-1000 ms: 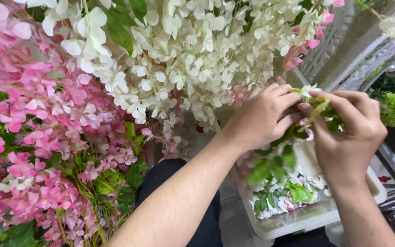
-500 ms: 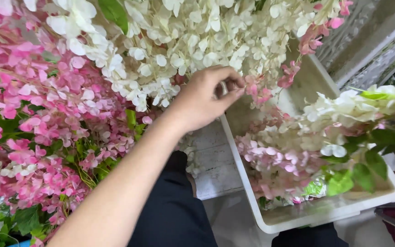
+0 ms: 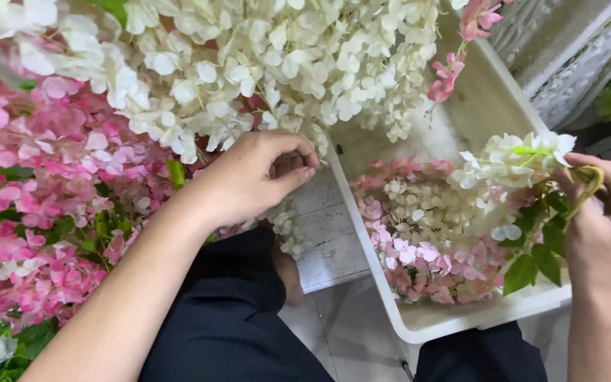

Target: Arranging artificial flowers by picking them from a bin and attaching them to a floral wall.

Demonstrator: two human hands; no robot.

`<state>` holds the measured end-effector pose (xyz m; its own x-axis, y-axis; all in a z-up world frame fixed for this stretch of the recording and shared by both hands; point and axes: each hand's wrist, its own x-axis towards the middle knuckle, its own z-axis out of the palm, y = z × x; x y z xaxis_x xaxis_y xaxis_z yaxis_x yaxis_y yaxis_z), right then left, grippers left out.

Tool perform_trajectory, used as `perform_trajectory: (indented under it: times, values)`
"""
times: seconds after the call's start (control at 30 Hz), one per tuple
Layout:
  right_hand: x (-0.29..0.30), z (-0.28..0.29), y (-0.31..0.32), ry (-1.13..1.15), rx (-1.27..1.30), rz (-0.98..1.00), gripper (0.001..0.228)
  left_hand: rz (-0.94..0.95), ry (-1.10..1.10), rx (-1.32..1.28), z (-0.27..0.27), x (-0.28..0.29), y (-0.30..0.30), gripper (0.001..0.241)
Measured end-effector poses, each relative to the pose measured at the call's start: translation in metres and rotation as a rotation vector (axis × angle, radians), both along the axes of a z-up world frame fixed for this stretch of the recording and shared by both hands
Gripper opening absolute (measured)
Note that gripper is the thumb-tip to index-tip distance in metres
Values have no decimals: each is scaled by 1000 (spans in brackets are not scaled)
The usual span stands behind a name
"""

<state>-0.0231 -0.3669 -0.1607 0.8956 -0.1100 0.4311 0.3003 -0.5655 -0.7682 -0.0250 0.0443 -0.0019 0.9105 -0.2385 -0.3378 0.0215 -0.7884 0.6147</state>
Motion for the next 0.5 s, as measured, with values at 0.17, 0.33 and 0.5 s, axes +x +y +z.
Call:
perform_trajectory:
  times: [0.17, 0.33, 0.5]
  values:
    - [-5, -1, 3, 9, 1, -20, 18, -23, 101, 50, 0, 5, -15, 18]
    - [-3, -8, -2, 8, -11, -44, 20, -122, 352, 250, -5, 14, -53, 17]
    - [4, -8, 9, -4, -21, -57, 15, -485, 278, 606, -111, 62, -80, 12]
